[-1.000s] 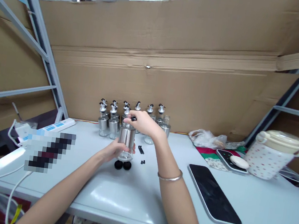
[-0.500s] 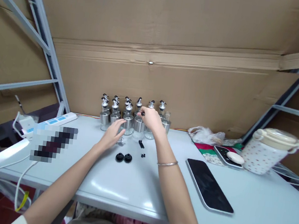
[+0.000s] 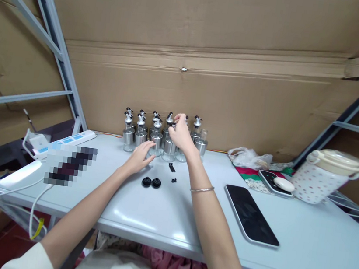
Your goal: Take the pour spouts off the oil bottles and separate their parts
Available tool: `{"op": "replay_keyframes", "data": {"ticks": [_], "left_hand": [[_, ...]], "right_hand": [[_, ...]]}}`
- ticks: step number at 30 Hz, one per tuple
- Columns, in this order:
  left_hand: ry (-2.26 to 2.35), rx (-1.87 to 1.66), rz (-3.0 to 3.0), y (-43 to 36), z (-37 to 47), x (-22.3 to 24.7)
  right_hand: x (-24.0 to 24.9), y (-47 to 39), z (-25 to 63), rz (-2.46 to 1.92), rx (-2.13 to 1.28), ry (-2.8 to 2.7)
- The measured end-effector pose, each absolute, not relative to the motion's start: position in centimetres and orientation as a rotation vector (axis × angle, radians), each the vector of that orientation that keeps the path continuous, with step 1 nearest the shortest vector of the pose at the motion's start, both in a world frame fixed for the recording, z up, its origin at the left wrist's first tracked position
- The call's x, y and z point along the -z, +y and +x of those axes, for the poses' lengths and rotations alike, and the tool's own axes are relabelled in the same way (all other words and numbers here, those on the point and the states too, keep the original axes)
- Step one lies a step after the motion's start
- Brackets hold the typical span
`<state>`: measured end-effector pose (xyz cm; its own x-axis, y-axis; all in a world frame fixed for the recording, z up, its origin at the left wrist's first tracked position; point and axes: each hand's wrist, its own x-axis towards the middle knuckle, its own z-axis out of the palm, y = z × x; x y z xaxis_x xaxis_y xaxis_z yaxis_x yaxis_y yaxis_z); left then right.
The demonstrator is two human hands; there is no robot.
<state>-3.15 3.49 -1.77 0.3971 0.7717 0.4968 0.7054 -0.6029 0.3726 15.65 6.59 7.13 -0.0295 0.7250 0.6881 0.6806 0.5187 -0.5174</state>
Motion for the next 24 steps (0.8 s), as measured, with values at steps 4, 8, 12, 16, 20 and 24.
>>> {"op": "replay_keyframes", "data": {"ticks": [4, 8, 12, 16, 20, 24], "left_hand": [[1.273, -1.033, 2.569, 3.1, -3.1, 1.6], [1.192, -1.087, 2.69, 2.1, -2.3, 1.1], [1.27, -1.013, 2.788, 0.7, -0.7, 0.7], [1.426, -0.992, 2.753, 0.5, -0.4, 0.3], [1.383, -0.881, 2.741, 1.0, -1.0, 0.2], [1.289, -0.847, 2.737, 1.2, -0.8, 0.6]], "right_hand": [[-6.0, 3.9, 13.9, -1.028, -0.144, -1.765], [-1.9, 0.7, 13.3, -1.06, -0.418, -1.824], [0.8, -0.5, 13.3, -1.188, -0.506, -1.695], [1.0, -0.4, 13.2, -1.189, -0.455, -1.802], [0.7, -0.6, 13.8, -1.042, -0.388, -2.01], [0.4, -0.8, 14.6, -1.073, -0.271, -2.078]]}}
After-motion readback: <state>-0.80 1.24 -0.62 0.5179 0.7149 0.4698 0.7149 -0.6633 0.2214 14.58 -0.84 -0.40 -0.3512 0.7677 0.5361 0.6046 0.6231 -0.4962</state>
